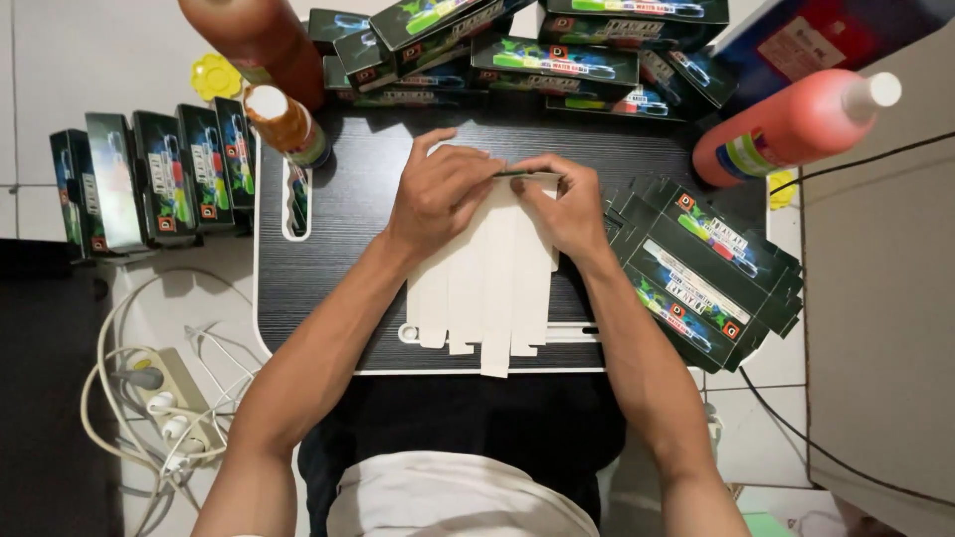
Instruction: The person assembles small rectangular cardboard boxes by folding flat printed sheets into shape and tucking the flaps to close them. The person handles multiple sheets one at a time, folding and tucking each to form a finished box, then places the completed boxes in a stack.
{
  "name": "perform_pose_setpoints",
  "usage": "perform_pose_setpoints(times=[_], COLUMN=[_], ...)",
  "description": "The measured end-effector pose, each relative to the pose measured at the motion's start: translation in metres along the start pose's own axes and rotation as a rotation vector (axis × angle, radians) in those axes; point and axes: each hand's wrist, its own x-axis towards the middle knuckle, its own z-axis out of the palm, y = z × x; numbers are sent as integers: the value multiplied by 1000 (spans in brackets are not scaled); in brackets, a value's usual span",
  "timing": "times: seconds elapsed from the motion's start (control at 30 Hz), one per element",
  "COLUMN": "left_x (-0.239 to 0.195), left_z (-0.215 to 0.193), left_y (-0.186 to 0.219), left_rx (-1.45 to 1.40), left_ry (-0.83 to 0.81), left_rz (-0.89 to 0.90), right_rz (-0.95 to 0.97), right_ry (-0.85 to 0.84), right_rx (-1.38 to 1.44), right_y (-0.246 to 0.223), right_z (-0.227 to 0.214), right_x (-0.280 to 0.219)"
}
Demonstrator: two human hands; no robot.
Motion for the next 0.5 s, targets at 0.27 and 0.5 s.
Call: perform_pose_setpoints(times=[0.27, 0.5], left_x=[12, 11], left_z=[-11, -10], left_y=[14, 14], left_rx=[-169, -285], left_ry=[34, 31], left_rz=[-125, -372], right_rz=[-15, 21], right_ry=[-9, 6], right_rx=[13, -15], right_y=[-3, -11], right_z=[9, 14], right_x=[0, -3])
